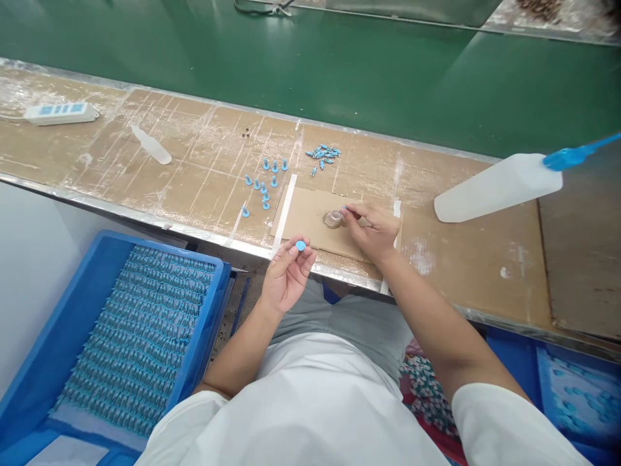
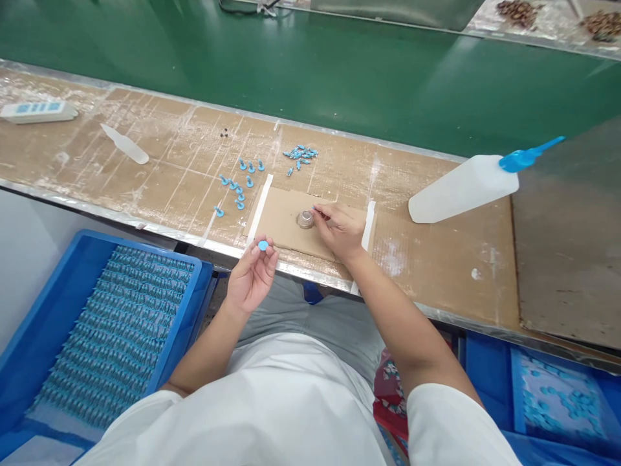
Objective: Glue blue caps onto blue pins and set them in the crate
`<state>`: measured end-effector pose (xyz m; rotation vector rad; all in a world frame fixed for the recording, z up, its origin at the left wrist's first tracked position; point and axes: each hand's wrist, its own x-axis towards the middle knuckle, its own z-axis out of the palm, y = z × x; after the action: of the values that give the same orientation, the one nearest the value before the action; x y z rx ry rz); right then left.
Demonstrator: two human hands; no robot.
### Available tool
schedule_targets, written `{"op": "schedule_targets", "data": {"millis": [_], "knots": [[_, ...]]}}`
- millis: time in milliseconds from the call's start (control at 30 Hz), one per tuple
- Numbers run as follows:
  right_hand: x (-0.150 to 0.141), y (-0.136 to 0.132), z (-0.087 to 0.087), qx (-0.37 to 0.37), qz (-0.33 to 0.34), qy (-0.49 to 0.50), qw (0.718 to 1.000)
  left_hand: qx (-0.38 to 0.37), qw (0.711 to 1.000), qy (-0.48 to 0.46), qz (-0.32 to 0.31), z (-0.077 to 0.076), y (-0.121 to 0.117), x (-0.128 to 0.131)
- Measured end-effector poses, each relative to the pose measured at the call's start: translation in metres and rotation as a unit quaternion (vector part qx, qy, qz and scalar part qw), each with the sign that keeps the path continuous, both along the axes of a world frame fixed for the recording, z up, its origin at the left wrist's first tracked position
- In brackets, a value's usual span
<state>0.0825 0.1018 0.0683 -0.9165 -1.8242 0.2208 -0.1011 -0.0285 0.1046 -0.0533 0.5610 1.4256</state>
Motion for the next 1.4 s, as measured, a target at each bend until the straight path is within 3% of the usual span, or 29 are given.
{"op": "schedule_targets", "data": {"millis": [200, 333, 467, 800, 1100, 1400], "knots": [[0.0, 0.0, -0.001, 0.016, 0.012, -0.006, 1.0, 0.01, 1.0, 0.005, 0.003, -0.001, -0.001, -0.001], [0.001, -0.001, -0.002, 0.004, -0.016, 0.005, 1.0, 0.009, 1.0, 0.028, 0.007, -0.002, -0.001, -0.001], [-0.001, -0.004, 0.0, -0.035, -0.054, 0.015, 0.998, 0.001, 0.999, 0.05, 0.007, -0.002, 0.001, 0.002], [-0.008, -0.01, 0.01, -0.136, -0.057, 0.092, 0.985, -0.001, 0.998, 0.068, 0.018, -0.002, 0.012, 0.011], [-0.036, -0.076, 0.065, -0.198, -0.003, 0.236, 0.951, 0.024, 0.994, 0.108, 0.004, 0.01, 0.009, 0.023], [-0.048, -0.096, 0.058, -0.184, 0.004, 0.281, 0.942, 0.033, 0.991, 0.125, 0.025, 0.019, 0.005, 0.031]]}}
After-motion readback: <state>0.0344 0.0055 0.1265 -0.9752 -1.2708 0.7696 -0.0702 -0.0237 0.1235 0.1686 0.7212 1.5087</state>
